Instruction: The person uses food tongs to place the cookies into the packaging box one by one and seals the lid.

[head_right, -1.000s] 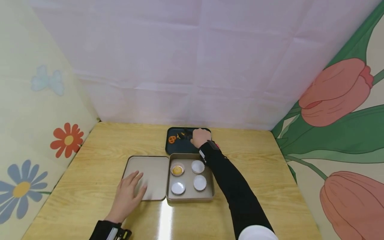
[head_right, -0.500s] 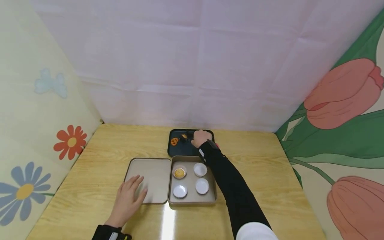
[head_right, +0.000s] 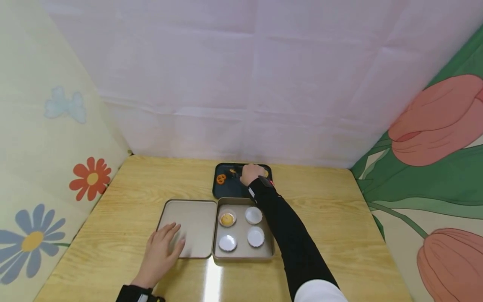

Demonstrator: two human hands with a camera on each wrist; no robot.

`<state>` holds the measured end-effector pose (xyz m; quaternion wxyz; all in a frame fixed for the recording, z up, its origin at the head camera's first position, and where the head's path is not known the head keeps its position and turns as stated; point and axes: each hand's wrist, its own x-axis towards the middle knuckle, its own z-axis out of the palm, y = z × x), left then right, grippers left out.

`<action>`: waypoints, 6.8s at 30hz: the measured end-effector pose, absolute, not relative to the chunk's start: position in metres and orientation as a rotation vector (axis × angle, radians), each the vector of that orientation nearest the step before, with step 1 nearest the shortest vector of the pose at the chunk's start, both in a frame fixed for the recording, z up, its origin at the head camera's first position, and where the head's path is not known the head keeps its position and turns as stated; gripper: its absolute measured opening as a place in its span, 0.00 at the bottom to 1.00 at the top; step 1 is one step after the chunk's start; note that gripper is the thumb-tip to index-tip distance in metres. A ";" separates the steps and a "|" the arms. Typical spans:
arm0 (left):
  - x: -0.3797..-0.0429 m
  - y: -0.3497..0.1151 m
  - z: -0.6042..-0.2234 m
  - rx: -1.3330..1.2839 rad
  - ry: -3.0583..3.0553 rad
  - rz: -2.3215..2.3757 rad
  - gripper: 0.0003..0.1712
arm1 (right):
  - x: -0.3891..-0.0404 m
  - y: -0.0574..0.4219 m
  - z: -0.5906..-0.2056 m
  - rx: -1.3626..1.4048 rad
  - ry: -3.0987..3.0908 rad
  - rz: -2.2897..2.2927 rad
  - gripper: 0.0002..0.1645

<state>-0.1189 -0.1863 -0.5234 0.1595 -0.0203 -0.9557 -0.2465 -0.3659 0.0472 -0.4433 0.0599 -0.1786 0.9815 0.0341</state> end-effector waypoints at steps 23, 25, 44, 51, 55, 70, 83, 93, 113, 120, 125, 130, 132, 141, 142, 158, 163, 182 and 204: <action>-0.123 -0.180 -0.523 -0.106 -2.697 -0.739 0.26 | -0.343 0.085 -0.428 -0.691 3.151 -0.064 0.18; -0.125 -0.180 -0.525 -0.112 -2.686 -0.737 0.27 | -0.331 0.094 -0.418 -0.736 3.168 -0.106 0.18; -0.129 -0.176 -0.529 -0.208 -2.616 -0.770 0.27 | -0.214 0.156 -0.433 -0.673 3.230 0.132 0.17; -0.128 -0.176 -0.530 -0.200 -2.631 -0.780 0.27 | -0.208 0.152 -0.448 -0.652 3.192 0.161 0.18; -0.127 -0.176 -0.530 -0.195 -2.632 -0.787 0.26 | -0.207 0.152 -0.452 -0.630 3.174 0.141 0.17; -0.126 -0.176 -0.531 -0.180 -2.675 -0.795 0.27 | -0.209 0.154 -0.449 -0.661 3.189 0.011 0.19; -0.122 -0.181 -0.531 -0.118 -2.679 -0.778 0.26 | -0.311 0.157 -0.424 -0.451 3.285 -0.068 0.20; -0.118 -0.184 -0.532 -0.084 -2.696 -0.751 0.25 | -0.352 0.156 -0.448 -0.292 3.079 0.064 0.21; -0.118 -0.189 -0.531 -0.035 -2.682 -0.722 0.25 | -0.373 0.149 -0.451 -0.297 3.050 0.127 0.24; -0.119 -0.189 -0.530 -0.030 -2.684 -0.725 0.25 | -0.372 0.150 -0.453 -0.312 3.019 0.085 0.22; -0.119 -0.189 -0.529 -0.035 -2.691 -0.727 0.25 | -0.373 0.151 -0.457 -0.371 3.049 0.060 0.20; -0.118 -0.189 -0.530 -0.038 -2.687 -0.725 0.25 | -0.366 0.156 -0.457 -0.409 3.082 -0.014 0.19; -0.117 -0.190 -0.532 -0.044 -2.681 -0.729 0.25 | -0.357 0.159 -0.452 -0.426 3.104 -0.088 0.19; -0.124 -0.190 -0.535 -0.083 -2.639 -0.760 0.26 | -0.277 0.150 -0.403 -0.865 3.271 -0.134 0.18; -0.126 -0.189 -0.534 -0.090 -2.636 -0.768 0.26 | -0.265 0.148 -0.401 -0.918 3.280 -0.112 0.19; -0.121 -0.185 -0.529 -0.058 -2.622 -0.821 0.13 | -0.178 0.132 -0.444 -1.150 3.036 0.077 0.17; -0.118 -0.186 -0.530 -0.050 -2.599 -0.840 0.09 | -0.175 0.128 -0.449 -1.136 3.004 0.107 0.17; -0.118 -0.191 -0.535 -0.113 -2.567 -0.801 0.22 | -0.177 0.124 -0.441 -1.082 2.998 0.062 0.20; -0.116 -0.194 -0.524 -0.019 -2.623 -0.751 0.14 | -0.349 0.048 -0.424 -0.970 3.003 0.217 0.18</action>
